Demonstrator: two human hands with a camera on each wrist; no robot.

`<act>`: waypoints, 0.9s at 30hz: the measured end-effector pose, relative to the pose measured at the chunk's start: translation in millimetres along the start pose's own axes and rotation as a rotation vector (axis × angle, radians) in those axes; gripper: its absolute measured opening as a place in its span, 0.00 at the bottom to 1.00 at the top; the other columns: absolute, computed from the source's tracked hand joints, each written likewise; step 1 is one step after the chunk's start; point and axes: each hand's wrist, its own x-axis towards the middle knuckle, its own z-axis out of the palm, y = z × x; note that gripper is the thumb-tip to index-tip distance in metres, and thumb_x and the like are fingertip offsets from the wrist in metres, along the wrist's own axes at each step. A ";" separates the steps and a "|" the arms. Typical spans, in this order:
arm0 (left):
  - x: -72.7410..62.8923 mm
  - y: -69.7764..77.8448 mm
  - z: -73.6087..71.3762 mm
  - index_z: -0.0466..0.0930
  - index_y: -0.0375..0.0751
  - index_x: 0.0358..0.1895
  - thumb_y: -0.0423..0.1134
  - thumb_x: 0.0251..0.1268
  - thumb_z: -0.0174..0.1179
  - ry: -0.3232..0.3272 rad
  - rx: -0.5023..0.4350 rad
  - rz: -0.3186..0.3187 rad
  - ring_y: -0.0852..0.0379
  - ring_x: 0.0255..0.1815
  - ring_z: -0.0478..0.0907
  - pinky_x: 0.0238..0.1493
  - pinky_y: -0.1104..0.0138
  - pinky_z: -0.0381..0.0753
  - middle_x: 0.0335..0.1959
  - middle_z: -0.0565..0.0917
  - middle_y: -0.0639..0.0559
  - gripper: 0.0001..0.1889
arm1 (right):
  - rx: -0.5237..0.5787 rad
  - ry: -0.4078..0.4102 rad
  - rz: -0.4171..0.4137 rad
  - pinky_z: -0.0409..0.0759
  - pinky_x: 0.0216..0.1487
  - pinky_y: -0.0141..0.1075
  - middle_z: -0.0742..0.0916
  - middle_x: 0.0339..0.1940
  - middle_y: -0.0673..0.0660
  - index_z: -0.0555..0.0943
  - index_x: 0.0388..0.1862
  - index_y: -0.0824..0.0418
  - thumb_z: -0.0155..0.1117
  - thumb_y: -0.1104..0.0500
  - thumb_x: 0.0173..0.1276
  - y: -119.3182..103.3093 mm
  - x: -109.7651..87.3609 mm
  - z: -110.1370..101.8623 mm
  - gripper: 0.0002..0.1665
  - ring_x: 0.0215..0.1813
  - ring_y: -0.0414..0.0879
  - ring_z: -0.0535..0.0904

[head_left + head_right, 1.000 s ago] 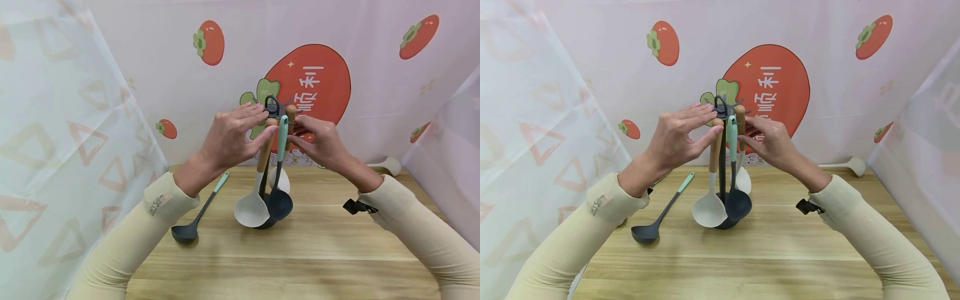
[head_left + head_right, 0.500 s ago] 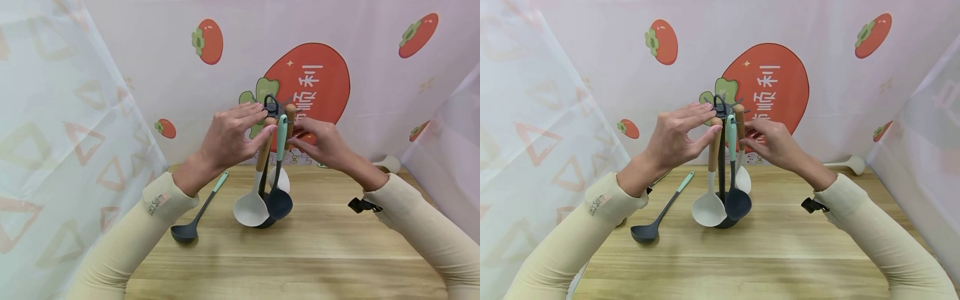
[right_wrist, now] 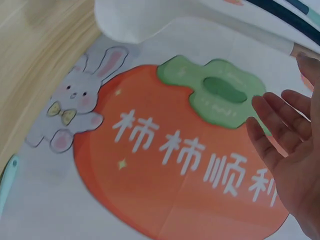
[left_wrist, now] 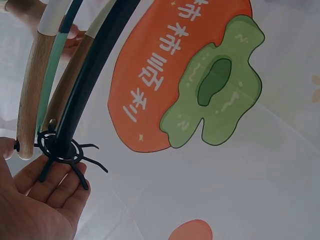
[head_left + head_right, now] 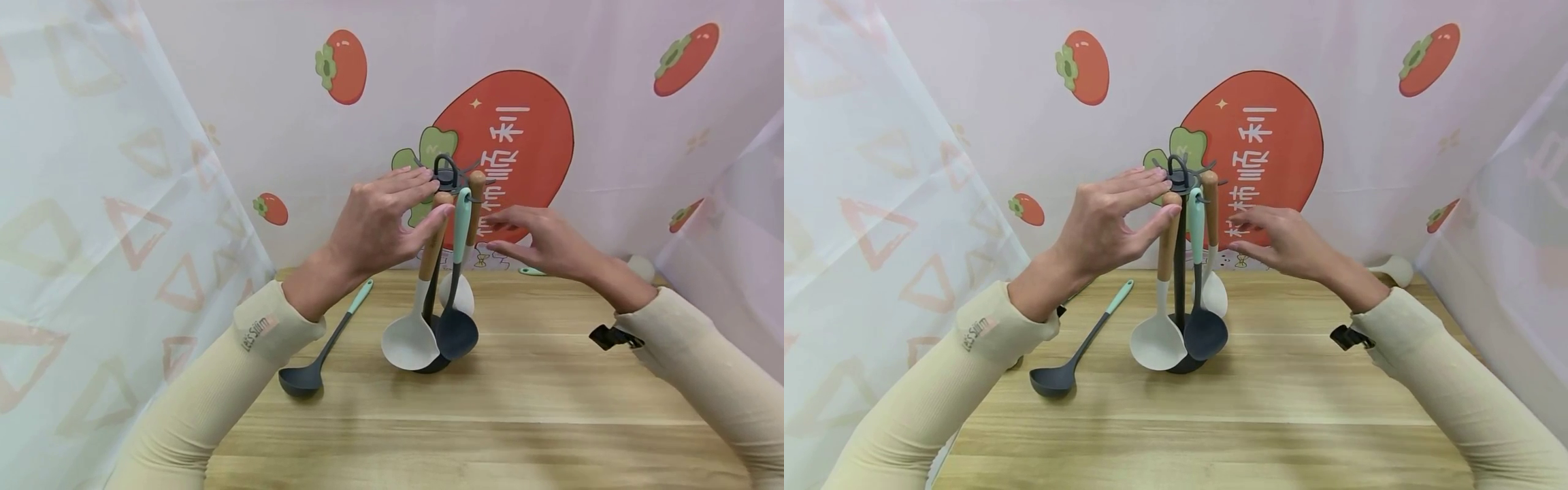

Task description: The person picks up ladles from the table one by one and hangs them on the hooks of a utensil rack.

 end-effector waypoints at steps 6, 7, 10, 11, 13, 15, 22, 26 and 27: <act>1.0 -0.5 -0.1 0.90 0.29 0.52 0.43 0.71 0.70 0.002 -0.006 0.004 0.41 0.59 0.88 0.72 0.57 0.78 0.52 0.89 0.35 0.18 | -0.064 -0.059 0.055 0.90 0.43 0.52 0.92 0.49 0.60 0.85 0.60 0.66 0.84 0.63 0.58 18.0 -12.1 -2.6 0.30 0.45 0.52 0.91; 1.1 -0.7 -0.1 0.90 0.29 0.51 0.42 0.71 0.70 0.003 -0.008 0.005 0.41 0.59 0.88 0.72 0.57 0.78 0.52 0.89 0.35 0.18 | -0.076 -0.067 0.060 0.90 0.44 0.53 0.92 0.48 0.60 0.85 0.59 0.66 0.84 0.63 0.58 22.3 -14.1 -2.7 0.30 0.45 0.53 0.91; 0.9 -1.0 -0.2 0.90 0.29 0.51 0.42 0.71 0.70 0.001 -0.014 0.008 0.40 0.59 0.88 0.72 0.57 0.78 0.52 0.89 0.35 0.18 | -0.112 -0.097 0.076 0.90 0.45 0.54 0.92 0.48 0.61 0.85 0.58 0.68 0.85 0.61 0.58 34.8 -20.4 -3.2 0.30 0.45 0.55 0.91; 0.7 -1.1 -0.3 0.90 0.29 0.52 0.42 0.71 0.70 0.001 -0.016 0.008 0.40 0.59 0.88 0.72 0.57 0.78 0.52 0.89 0.35 0.17 | -0.123 -0.108 0.087 0.90 0.46 0.54 0.92 0.47 0.61 0.85 0.58 0.68 0.85 0.61 0.58 38.7 -22.1 -3.5 0.30 0.45 0.55 0.91; 0.4 -1.3 -0.4 0.90 0.28 0.52 0.41 0.71 0.69 -0.001 -0.018 0.007 0.40 0.59 0.87 0.72 0.57 0.78 0.53 0.89 0.35 0.17 | -0.143 -0.126 0.111 0.90 0.47 0.54 0.92 0.47 0.60 0.85 0.58 0.68 0.85 0.61 0.58 46.3 -25.3 -4.3 0.29 0.46 0.54 0.91; 0.2 -1.5 -0.2 0.90 0.28 0.52 0.41 0.71 0.69 -0.001 -0.021 0.006 0.40 0.59 0.87 0.72 0.57 0.78 0.53 0.89 0.35 0.18 | -0.158 -0.136 0.148 0.90 0.48 0.54 0.92 0.47 0.59 0.85 0.58 0.67 0.85 0.61 0.59 53.8 -29.0 -5.7 0.29 0.46 0.54 0.90; -0.1 -1.5 0.3 0.90 0.28 0.53 0.42 0.71 0.70 -0.005 -0.025 0.002 0.41 0.59 0.87 0.73 0.58 0.77 0.53 0.89 0.35 0.18 | -0.200 -0.202 0.297 0.87 0.52 0.58 0.92 0.49 0.62 0.86 0.59 0.67 0.81 0.59 0.64 76.2 -43.0 -10.3 0.26 0.50 0.59 0.89; -0.5 -1.4 -0.2 0.89 0.28 0.54 0.42 0.71 0.70 -0.009 -0.024 -0.001 0.41 0.60 0.87 0.73 0.58 0.77 0.53 0.89 0.35 0.19 | -0.244 -0.266 0.372 0.86 0.53 0.60 0.91 0.50 0.68 0.86 0.57 0.72 0.79 0.57 0.67 88.1 -52.2 -10.5 0.26 0.50 0.62 0.88; -0.5 -1.4 -0.3 0.89 0.28 0.54 0.42 0.71 0.70 -0.009 -0.023 -0.002 0.41 0.60 0.87 0.73 0.58 0.77 0.54 0.89 0.35 0.19 | -0.257 -0.279 0.384 0.86 0.53 0.60 0.90 0.50 0.69 0.85 0.57 0.73 0.79 0.57 0.67 91.3 -54.3 -10.0 0.26 0.50 0.63 0.88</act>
